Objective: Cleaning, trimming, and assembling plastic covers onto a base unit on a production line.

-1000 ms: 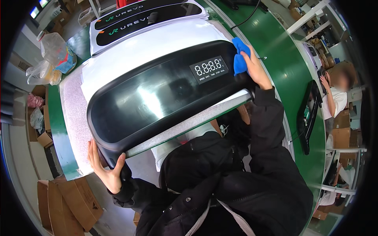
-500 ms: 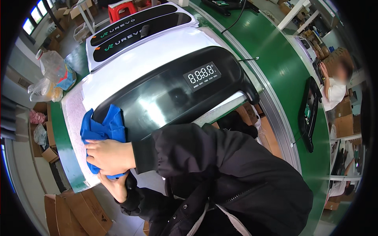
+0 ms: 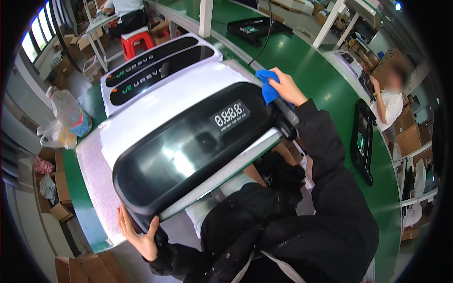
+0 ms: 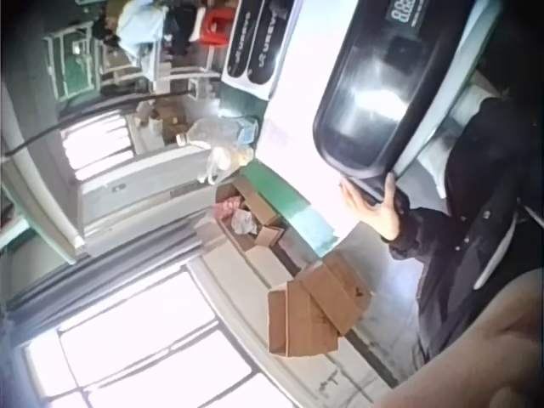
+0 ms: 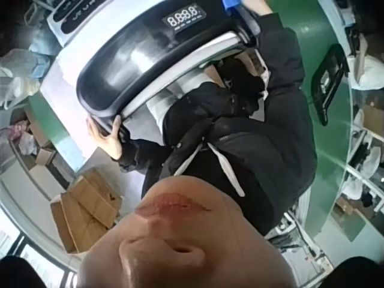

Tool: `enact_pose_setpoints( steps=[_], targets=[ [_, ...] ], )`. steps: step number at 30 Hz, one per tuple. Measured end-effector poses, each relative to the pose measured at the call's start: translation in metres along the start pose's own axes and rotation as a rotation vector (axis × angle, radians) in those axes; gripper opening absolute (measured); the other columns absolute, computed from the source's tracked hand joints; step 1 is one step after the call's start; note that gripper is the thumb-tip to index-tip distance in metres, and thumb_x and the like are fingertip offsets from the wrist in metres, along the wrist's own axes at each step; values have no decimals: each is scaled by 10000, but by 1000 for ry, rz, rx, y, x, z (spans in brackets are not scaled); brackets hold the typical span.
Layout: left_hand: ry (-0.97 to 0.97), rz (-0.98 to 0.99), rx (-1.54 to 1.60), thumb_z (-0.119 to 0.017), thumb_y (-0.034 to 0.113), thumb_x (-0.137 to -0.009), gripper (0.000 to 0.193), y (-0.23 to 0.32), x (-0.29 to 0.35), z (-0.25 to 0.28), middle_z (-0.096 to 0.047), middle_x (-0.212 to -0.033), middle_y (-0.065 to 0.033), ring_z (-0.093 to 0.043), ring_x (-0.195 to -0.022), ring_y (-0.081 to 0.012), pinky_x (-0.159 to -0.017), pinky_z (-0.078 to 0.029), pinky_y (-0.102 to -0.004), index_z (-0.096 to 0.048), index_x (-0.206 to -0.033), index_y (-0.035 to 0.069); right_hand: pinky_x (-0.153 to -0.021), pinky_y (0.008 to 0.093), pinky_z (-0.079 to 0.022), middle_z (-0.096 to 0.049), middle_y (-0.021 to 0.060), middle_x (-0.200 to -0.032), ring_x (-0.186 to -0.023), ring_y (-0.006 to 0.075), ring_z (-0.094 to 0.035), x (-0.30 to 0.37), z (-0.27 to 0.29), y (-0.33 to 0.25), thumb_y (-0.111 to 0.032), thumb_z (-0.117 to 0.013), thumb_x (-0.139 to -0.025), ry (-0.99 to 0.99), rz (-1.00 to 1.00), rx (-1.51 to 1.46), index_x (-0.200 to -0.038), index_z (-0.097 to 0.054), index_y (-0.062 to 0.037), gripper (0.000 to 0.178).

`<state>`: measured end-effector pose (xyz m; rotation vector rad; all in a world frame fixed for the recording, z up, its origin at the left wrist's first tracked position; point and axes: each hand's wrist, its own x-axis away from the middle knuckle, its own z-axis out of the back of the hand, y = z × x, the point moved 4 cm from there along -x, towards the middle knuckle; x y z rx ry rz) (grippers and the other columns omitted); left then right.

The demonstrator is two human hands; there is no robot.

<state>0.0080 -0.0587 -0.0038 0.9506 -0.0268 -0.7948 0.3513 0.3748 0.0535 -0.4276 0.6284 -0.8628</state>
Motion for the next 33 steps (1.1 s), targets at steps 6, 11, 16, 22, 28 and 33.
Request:
enact_pose_setpoints(
  steps=[6, 11, 16, 22, 28, 33],
  targets=[
    [10, 43, 58, -746, 205, -545, 840, -6, 5, -2, -401, -1347, -168, -317, -1279, -309, -1064, -192, -404, -437, -1301, 11, -859, 354, -392, -481, 163, -1080, -1023, 325, -488, -69, -26, -108, -206, -585, -845, 332, 589, 138, -1160, -451, -5, 397],
    [-50, 46, -30, -725, 152, -628, 781, -8, 0, -2, -344, -1376, -172, -294, -1290, -288, -1070, -182, -382, -404, -1327, 18, -885, 400, -347, -492, 147, -1166, -1087, 298, -468, -105, -85, -100, -544, -485, -851, -136, 333, 325, -1200, -480, -44, 610],
    [-303, -68, -205, -746, 189, -657, 517, 25, -35, 39, -574, -1090, -172, -526, -1060, -290, -938, -365, -362, -555, -1090, -18, -762, 370, -451, -619, 160, -915, -881, 311, -583, -138, -103, -108, -418, -547, -843, -618, 326, 349, -1019, -607, -28, 432],
    [-355, -283, -120, -551, 236, -865, 293, 57, -258, -13, -581, -646, -79, -544, -627, -114, -584, -418, -260, -594, -807, -48, -866, 497, -400, -523, 76, -1062, -1077, 256, -494, -176, -175, -133, -121, -579, -772, -195, 694, 496, -1045, -572, -118, 273],
    [6, -213, -600, -590, 524, -761, 568, -53, -380, -127, -623, -773, -255, -589, -779, -438, -750, -458, -465, -643, -803, -40, -816, 439, -392, -603, -47, -919, -989, 157, -539, -219, -228, -120, -141, -573, -802, -90, 805, 488, -943, -629, -182, 157],
    [-47, -97, -386, -667, 463, -727, 493, -53, -370, -138, -607, -643, -185, -602, -651, -344, -623, -458, -400, -611, -632, -18, -732, 385, -438, -609, 44, -818, -877, 216, -580, -227, -190, -114, -298, -691, -696, 72, 946, 484, -805, -610, -98, 241]
  ],
)
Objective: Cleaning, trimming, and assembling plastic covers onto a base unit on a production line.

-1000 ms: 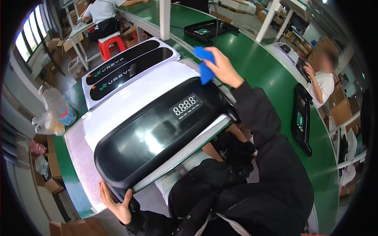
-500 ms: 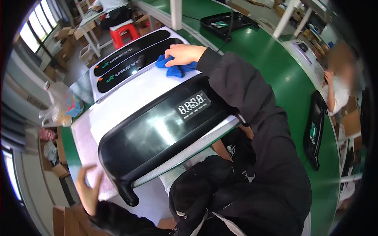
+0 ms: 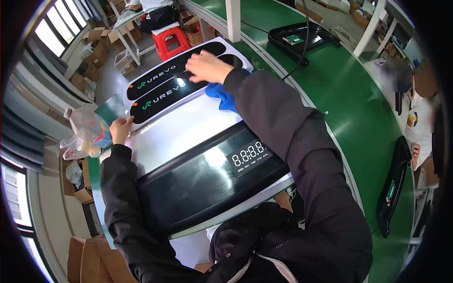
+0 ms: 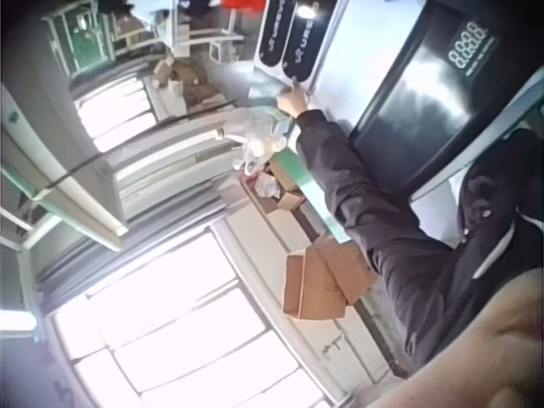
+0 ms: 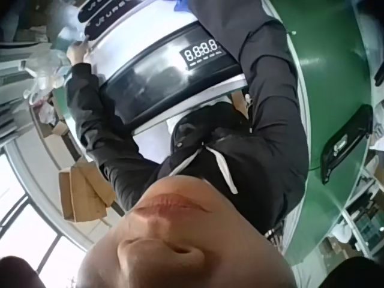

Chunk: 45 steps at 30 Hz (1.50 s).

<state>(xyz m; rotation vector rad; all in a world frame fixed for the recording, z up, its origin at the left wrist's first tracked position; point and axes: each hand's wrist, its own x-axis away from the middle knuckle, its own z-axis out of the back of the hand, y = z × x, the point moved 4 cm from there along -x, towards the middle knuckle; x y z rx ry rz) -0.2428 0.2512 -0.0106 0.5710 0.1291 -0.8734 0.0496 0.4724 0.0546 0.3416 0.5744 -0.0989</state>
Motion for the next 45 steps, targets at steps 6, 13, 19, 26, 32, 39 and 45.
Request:
enact_pose_setpoints(
  steps=[6, 13, 19, 26, 32, 39, 45],
  targets=[
    [186, -63, 12, -661, 372, -759, 343, -3, 12, 16, -615, -627, -135, -598, -590, -291, -590, -456, -357, -660, -751, 29, -700, 422, -497, -646, 128, -942, -902, 302, -620, 100, 34, 127, -397, -691, -690, -336, -908, 108, -845, -681, -84, 349],
    [230, -35, 75, -641, 358, -787, 315, 0, 16, 25, -651, -756, -168, -639, -721, -312, -676, -484, -363, -700, -909, 74, -801, 427, -475, -620, 237, -988, -954, 366, -595, 141, 6, 134, -542, -645, -708, -752, -865, 5, -978, -634, 28, 630],
    [320, -25, -99, -622, 239, -789, 179, 30, 37, 45, -589, -805, -181, -581, -781, -380, -687, -462, -450, -697, -817, 79, -727, 409, -486, -643, 176, -862, -834, 326, -628, 0, 100, 52, -515, -608, -759, -610, -623, 123, -903, -649, 0, 537],
    [-58, 379, 1531, -581, 132, -869, 207, -2, 17, 20, -633, -923, -72, -613, -806, -147, -714, -482, -256, -625, -999, -22, -651, 386, -473, -621, 181, -720, -717, 324, -620, -112, 63, -115, -527, -569, -802, -418, -194, -366, -847, -629, 11, 543],
    [-231, 198, 1702, -531, 24, -884, 180, 68, 28, 43, -585, -930, -41, -580, -845, -112, -771, -485, -229, -526, -1059, -19, -621, 368, -481, -600, 197, -631, -637, 323, -610, -123, 51, -139, -314, -668, -746, -104, -182, -497, -784, -638, 53, 370],
    [-131, 274, 1345, -575, 48, -836, 172, 26, 30, 16, -570, -838, -26, -541, -737, -93, -621, -434, -210, -556, -1000, -1, -704, 284, -547, -628, 152, -870, -779, 207, -634, -59, 66, 66, -65, -646, -800, 171, -747, -1420, -963, -597, 113, 247],
    [223, 433, 608, -520, -30, -739, 272, -27, 36, -3, -600, -821, -144, -631, -716, -233, -594, -490, -339, -566, -1007, -18, -969, 390, -459, -543, 200, -1118, -1068, 285, -542, 125, 142, 312, 1, -536, -872, 1054, -1173, -1611, -1098, -488, 105, 254]
  ],
)
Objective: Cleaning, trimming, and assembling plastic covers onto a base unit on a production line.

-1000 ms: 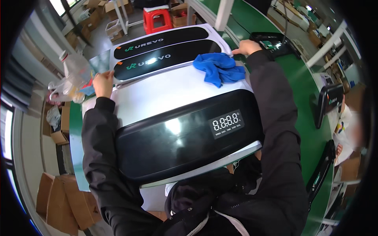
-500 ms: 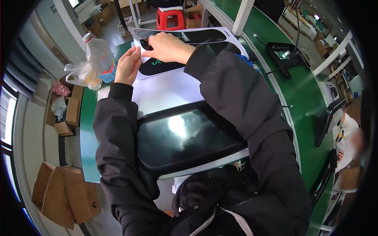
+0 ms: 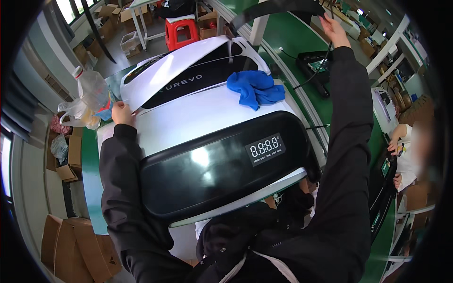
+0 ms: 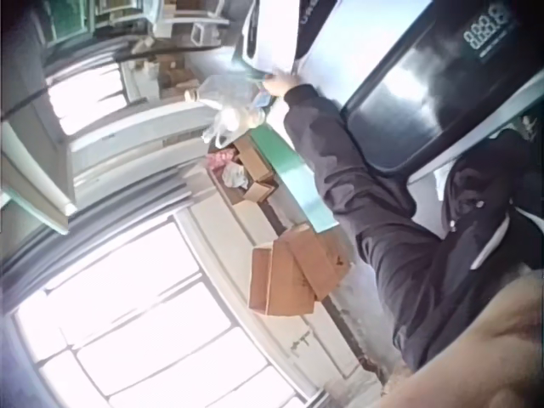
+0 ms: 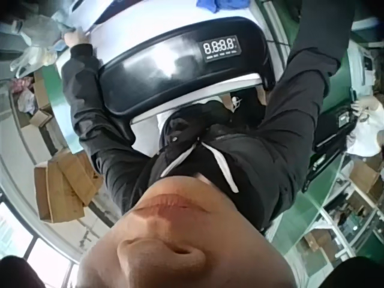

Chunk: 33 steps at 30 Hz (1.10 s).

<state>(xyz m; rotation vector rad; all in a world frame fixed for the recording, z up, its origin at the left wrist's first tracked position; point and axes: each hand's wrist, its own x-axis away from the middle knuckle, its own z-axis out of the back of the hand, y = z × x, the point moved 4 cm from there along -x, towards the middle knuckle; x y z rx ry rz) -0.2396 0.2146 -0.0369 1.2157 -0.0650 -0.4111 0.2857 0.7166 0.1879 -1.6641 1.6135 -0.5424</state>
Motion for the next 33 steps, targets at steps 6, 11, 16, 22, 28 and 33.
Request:
enact_pose_setpoints(
  steps=[6, 11, 16, 22, 28, 33],
  targets=[
    [-31, -518, -491, -461, -110, -682, 550, 27, 12, -22, -493, -836, -193, -553, -775, -373, -744, -445, -412, -569, -1115, 212, -943, 405, -480, -534, 234, -1133, -1066, 341, -532, -97, 56, -94, 39, -490, -876, -263, -46, -415, -1108, -454, 136, 254],
    [-65, -502, -617, -450, -94, -694, 466, 11, 21, 13, -454, -872, -171, -543, -781, -371, -731, -450, -414, -630, -1005, 203, -731, 273, -522, -631, 81, -897, -819, 190, -610, -91, 28, -10, -22, -540, -859, -249, 158, -407, -930, -594, 30, 104],
    [-56, -482, -671, -478, -72, -697, 401, -3, 15, 12, -453, -897, -172, -548, -821, -377, -744, -465, -414, -639, -966, 179, -902, 389, -505, -549, 226, -1119, -1041, 336, -549, -13, -7, -17, 37, -469, -885, -172, 26, -672, -1095, -472, 127, 228],
    [-130, -558, -675, -494, -35, -723, 397, 4, 14, -1, -459, -960, -184, -529, -881, -366, -786, -459, -404, -643, -1007, 199, -923, 338, -484, -575, 183, -1060, -1037, 285, -549, 112, -60, -69, 25, -577, -835, -311, 164, -334, -1023, -525, 89, 205],
    [-104, -568, -819, -621, 195, -764, 335, 35, 30, 10, -447, -1057, -190, -465, -975, -370, -822, -439, -463, -601, -1097, 229, -796, 260, -515, -601, 151, -1000, -898, 213, -603, 232, -133, -74, -15, -587, -846, -404, 315, -242, -974, -560, 51, 146],
    [-824, -574, -109, -557, 231, -882, 290, 209, 140, 82, -637, -742, -93, -598, -675, -124, -614, -453, -246, -604, -852, -53, -617, 179, -467, -576, -15, -763, -673, 67, -557, 393, -185, -74, -90, -544, -889, -288, 830, 179, -828, -566, -58, 72]
  ],
)
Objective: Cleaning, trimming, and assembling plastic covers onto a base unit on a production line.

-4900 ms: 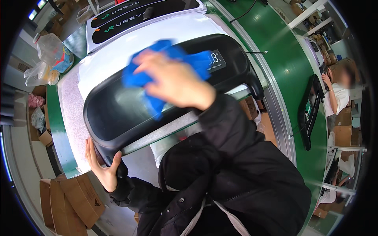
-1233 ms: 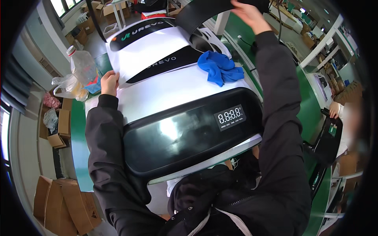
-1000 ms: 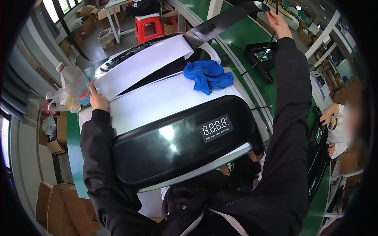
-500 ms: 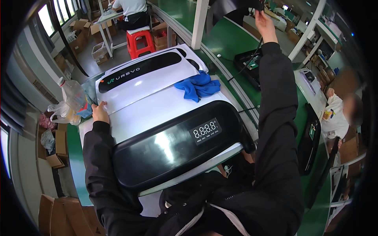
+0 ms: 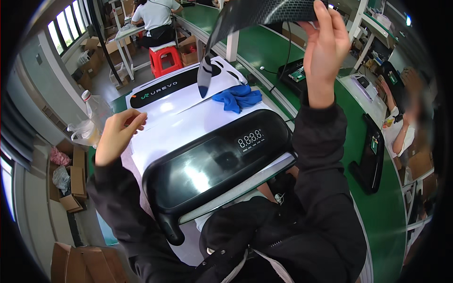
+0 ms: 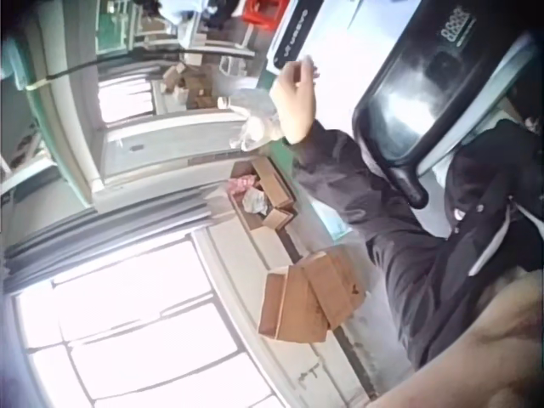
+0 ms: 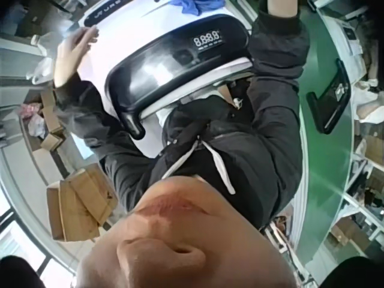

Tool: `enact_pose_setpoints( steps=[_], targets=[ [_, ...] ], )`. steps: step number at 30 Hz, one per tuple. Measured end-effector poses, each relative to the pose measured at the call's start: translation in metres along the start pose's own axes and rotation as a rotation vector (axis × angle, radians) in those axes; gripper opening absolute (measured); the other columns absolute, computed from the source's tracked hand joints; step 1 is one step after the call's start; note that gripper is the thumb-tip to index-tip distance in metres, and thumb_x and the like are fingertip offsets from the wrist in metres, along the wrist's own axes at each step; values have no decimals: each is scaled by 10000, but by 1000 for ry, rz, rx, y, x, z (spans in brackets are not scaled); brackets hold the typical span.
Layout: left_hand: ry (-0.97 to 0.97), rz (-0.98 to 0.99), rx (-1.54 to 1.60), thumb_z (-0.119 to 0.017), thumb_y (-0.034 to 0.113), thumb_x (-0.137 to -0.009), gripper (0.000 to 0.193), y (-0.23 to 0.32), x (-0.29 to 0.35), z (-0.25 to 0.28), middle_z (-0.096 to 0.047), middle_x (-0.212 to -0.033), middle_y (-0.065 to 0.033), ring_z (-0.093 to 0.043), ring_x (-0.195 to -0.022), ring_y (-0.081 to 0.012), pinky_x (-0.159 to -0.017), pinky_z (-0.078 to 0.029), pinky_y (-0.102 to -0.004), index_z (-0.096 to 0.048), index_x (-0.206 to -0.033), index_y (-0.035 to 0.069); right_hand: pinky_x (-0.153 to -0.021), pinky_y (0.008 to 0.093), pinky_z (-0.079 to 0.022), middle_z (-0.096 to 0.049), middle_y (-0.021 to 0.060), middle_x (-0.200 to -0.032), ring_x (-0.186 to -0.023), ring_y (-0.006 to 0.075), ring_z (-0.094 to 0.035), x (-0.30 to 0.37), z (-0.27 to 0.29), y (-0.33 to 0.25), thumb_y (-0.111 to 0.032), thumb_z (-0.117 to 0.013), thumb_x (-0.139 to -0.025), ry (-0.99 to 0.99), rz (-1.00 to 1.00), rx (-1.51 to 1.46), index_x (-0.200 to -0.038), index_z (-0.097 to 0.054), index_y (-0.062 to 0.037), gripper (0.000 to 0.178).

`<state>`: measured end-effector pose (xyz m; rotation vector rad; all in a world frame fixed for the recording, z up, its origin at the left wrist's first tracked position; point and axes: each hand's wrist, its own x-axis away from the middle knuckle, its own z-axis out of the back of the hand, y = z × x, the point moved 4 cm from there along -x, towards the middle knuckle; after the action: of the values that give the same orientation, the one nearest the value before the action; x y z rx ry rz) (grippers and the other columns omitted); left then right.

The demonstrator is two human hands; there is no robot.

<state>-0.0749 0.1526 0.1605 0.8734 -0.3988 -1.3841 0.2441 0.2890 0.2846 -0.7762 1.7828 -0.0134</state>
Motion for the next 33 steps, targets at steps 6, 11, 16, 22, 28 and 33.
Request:
enact_pose_setpoints(
  steps=[6, 11, 16, 22, 28, 33],
  targets=[
    [340, -370, 478, -743, 271, -686, 461, 168, 99, -21, -605, -807, -87, -555, -738, -128, -662, -431, -221, -569, -926, -82, -627, 276, -545, -630, 175, -874, -751, 290, -653, 107, -67, -80, 111, -635, -685, -458, 968, 662, -829, -612, 63, 153],
    [652, -218, -62, -520, 63, -892, 144, 159, 96, -39, -555, -620, -25, -425, -546, -54, -479, -315, -217, -610, -848, -40, -672, 319, -548, -600, 182, -977, -889, 314, -619, 133, -77, -47, -171, -632, -783, -691, 955, 417, -918, -615, 61, 269],
    [516, -171, 41, -426, 189, -955, 297, 116, 117, -45, -618, -747, -133, -612, -575, -191, -527, -483, -270, -538, -915, -83, -852, 404, -418, -509, 132, -1118, -1031, 290, -509, 87, -17, -1, -448, -657, -730, -992, 424, 485, -1136, -527, -41, 590],
    [529, -121, -129, -403, 330, -957, 410, 93, 146, -41, -609, -708, -174, -618, -592, -221, -550, -501, -296, -494, -930, -69, -947, 374, -381, -310, 185, -1341, -1242, 295, -375, 58, 88, 169, -404, -616, -831, -880, -318, 668, -1388, -198, -23, 794],
    [595, 2, -103, -388, 402, -949, 513, 42, 146, -32, -626, -816, -201, -609, -554, -214, -507, -487, -283, -418, -1178, -56, -885, 332, -428, -399, 125, -1251, -1136, 199, -459, 70, 132, 205, -377, -559, -863, -513, -823, 164, -1359, -255, -28, 679],
    [743, 212, 49, -346, 336, -978, 480, 10, 163, -26, -633, -835, -197, -612, -610, -221, -589, -483, -279, -423, -1222, -69, -796, 275, -456, -581, 39, -951, -887, 115, -572, 79, 137, 178, -111, -544, -903, -334, -772, -192, -1075, -535, 29, 222]
  ],
)
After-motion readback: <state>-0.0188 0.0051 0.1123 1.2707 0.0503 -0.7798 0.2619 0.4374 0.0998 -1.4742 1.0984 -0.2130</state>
